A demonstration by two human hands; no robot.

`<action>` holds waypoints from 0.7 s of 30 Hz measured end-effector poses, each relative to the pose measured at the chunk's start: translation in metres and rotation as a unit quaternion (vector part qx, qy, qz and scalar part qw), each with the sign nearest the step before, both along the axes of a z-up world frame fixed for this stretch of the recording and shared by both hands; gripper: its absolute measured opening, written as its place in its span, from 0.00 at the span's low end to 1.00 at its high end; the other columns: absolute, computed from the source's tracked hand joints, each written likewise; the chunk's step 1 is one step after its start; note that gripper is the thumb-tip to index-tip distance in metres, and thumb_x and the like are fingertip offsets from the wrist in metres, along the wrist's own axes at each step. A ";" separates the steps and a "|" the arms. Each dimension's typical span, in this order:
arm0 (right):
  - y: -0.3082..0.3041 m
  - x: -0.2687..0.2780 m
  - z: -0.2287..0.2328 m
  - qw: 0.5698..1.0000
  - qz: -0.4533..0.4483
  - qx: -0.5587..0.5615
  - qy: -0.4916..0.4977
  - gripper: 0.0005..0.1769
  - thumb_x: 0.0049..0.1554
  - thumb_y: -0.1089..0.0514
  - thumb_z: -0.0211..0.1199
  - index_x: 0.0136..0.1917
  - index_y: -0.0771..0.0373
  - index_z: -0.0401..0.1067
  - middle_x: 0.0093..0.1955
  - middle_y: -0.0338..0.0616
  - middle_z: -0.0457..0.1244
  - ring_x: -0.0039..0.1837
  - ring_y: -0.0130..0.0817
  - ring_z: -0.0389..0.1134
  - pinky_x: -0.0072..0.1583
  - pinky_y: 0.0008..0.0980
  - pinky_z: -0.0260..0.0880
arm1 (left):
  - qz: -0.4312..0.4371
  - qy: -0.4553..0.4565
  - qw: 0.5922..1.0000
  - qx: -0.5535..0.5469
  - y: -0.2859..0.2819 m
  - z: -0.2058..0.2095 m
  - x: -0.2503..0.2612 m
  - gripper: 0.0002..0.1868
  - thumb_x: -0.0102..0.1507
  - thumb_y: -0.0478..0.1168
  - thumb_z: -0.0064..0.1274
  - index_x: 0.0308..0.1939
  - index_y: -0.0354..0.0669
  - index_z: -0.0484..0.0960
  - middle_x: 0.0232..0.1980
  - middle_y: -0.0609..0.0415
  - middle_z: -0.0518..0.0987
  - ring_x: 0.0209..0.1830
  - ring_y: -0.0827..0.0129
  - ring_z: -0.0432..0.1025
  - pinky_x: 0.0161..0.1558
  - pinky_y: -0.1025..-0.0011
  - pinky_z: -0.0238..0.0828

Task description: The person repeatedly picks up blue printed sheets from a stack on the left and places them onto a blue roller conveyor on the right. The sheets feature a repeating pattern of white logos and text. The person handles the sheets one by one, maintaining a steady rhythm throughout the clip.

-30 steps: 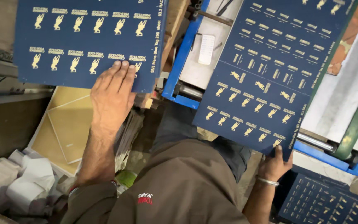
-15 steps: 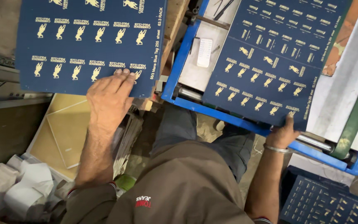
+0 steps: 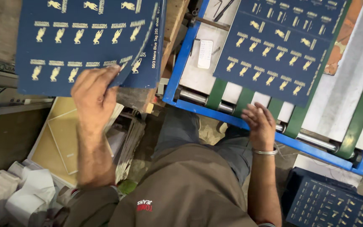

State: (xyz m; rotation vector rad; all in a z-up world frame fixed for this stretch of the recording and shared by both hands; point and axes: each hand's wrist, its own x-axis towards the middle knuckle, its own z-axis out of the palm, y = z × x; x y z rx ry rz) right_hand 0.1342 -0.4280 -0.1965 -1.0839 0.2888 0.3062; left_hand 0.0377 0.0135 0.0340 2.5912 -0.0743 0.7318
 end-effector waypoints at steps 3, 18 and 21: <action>0.047 -0.015 0.060 0.993 0.101 0.015 -0.065 0.28 0.67 0.56 0.55 0.74 0.74 0.60 0.66 0.59 0.65 0.62 0.48 0.71 0.61 0.42 0.76 | 0.006 -0.021 0.999 0.039 -0.037 -0.007 0.003 0.20 0.59 0.29 0.55 0.56 0.36 0.81 0.56 0.45 0.81 0.56 0.49 0.75 0.59 0.56 0.72; 0.036 0.007 0.041 0.986 -0.164 0.018 -0.034 0.20 0.58 0.68 0.64 0.63 0.67 0.69 0.57 0.45 0.67 0.56 0.36 0.71 0.56 0.34 0.79 | -0.016 0.158 0.960 0.231 -0.070 -0.009 0.009 0.36 0.64 0.57 0.56 0.67 0.34 0.74 0.70 0.41 0.71 0.74 0.49 0.61 0.74 0.44 0.49; -0.015 0.021 0.017 0.971 -0.224 -0.024 -0.079 0.17 0.63 0.71 0.63 0.64 0.71 0.69 0.57 0.49 0.67 0.54 0.38 0.71 0.55 0.33 0.77 | 0.014 0.144 0.963 0.229 -0.036 -0.010 0.011 0.32 0.66 0.50 0.56 0.68 0.33 0.74 0.70 0.42 0.73 0.74 0.50 0.64 0.75 0.49 0.54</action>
